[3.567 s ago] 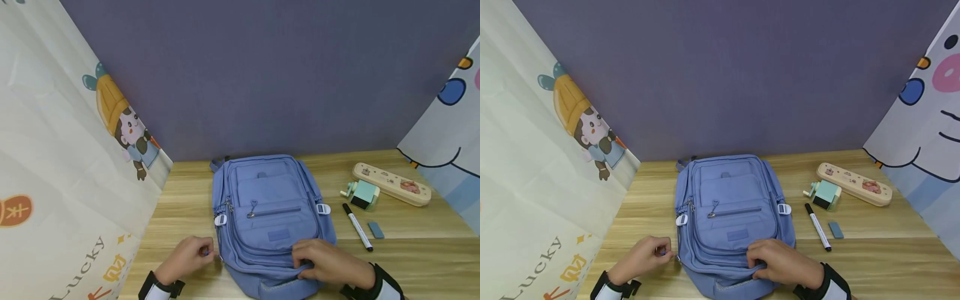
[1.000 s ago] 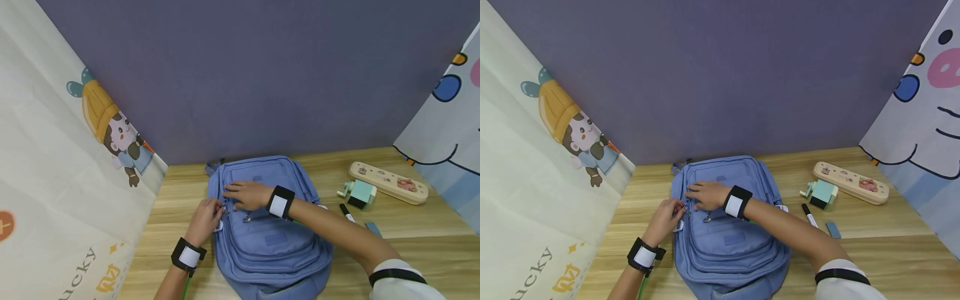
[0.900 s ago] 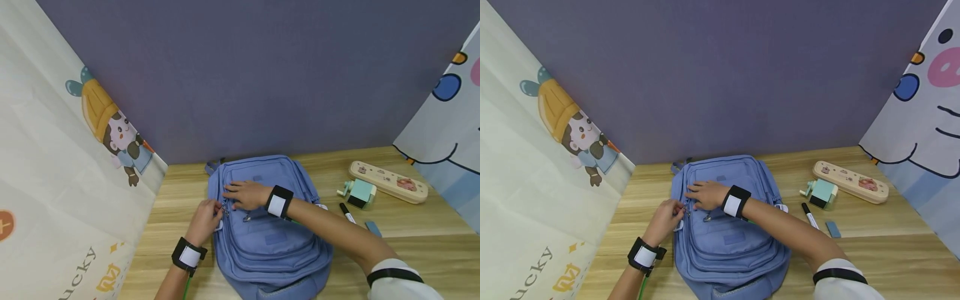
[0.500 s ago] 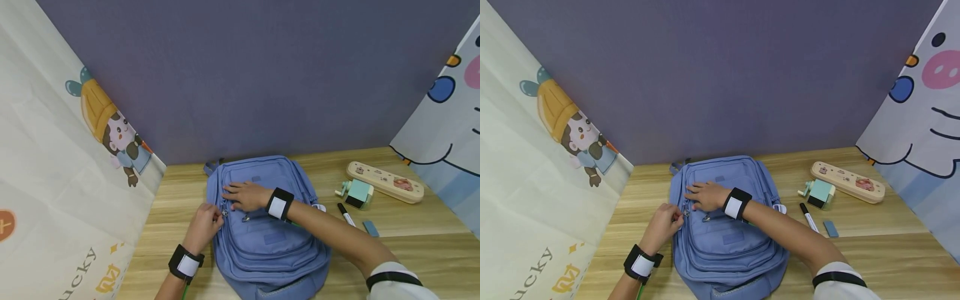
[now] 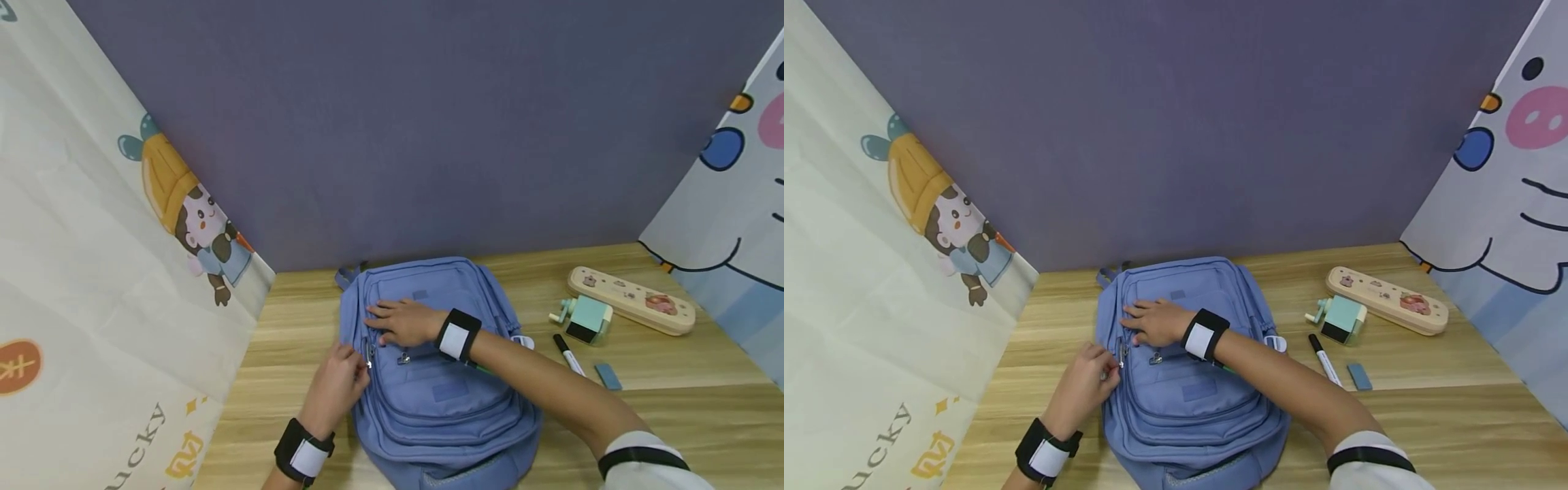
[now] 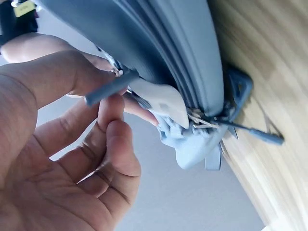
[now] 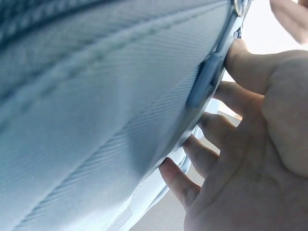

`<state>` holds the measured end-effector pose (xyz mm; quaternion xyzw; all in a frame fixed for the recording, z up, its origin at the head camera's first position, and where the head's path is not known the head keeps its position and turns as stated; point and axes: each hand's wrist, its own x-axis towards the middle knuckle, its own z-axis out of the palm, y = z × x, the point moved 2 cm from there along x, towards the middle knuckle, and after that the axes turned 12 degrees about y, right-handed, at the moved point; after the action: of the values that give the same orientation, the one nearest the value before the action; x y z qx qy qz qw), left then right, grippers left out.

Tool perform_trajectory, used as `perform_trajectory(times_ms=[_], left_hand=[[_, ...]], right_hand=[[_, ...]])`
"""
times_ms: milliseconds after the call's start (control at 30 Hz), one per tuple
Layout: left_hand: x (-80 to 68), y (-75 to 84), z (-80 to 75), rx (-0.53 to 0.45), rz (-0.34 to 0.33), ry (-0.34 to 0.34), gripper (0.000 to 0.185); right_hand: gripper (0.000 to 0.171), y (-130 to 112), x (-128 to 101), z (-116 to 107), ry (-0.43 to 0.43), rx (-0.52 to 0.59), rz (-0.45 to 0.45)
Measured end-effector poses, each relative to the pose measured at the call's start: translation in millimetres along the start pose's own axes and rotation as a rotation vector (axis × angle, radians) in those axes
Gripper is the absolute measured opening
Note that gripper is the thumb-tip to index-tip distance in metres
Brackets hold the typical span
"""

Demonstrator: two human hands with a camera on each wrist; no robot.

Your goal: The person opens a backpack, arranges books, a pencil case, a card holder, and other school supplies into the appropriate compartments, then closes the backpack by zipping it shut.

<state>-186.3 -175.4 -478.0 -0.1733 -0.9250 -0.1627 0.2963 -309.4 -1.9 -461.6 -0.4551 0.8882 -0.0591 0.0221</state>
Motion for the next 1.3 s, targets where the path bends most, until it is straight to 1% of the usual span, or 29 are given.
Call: perform_trajectory(times_ms=[167,433,600,700,800,900,967,1033,1133,1200,1300], left_hand=[[-10.5,8.5,-8.0,-0.047,-0.043,-0.037,0.021],[-21.1,15.8,-16.2,-0.100,-0.056,-0.069,0.023],[-23.4,20.5,-20.9,-0.132,-0.037,-0.100,0.024],[-24.2,24.5,-25.1,-0.153,-0.031,-0.140,0.024],[-25.5,28.2,-29.4,-0.148,0.006,-0.158,0.023],[-27.1,29.6,-33.1,-0.137,0.029,-0.173,0.020],[-28.4,27.6,-34.8,-0.159,0.001,-0.201,0.019],[-28.9,24.1,-36.4,-0.206,-0.054,-0.239,0.020],[-26.4,17.5,-39.5,-0.285,-0.121,-0.278,0.025],[-22.5,14.2,-42.1,-0.326,-0.138,-0.277,0.027],[-19.5,13.7,-45.1,-0.377,-0.172,-0.259,0.028]], right_hand=[[0.060,-1,-1,-1,-0.008,0.000,0.010],[0.059,-5,0,-2,0.001,-0.007,0.008],[0.058,-4,0,1,0.009,0.004,0.003],[0.058,-3,1,3,0.012,0.014,0.003],[0.059,-1,2,3,0.013,0.016,0.005],[0.060,-2,-1,0,0.020,0.019,0.005],[0.060,-5,-4,-4,0.047,0.016,-0.008],[0.058,-12,-10,-12,0.093,0.019,-0.039],[0.052,-30,-21,-24,0.178,0.024,-0.115],[0.045,-44,-29,-29,0.206,0.045,-0.171],[0.032,-66,-38,-19,0.186,0.116,-0.207]])
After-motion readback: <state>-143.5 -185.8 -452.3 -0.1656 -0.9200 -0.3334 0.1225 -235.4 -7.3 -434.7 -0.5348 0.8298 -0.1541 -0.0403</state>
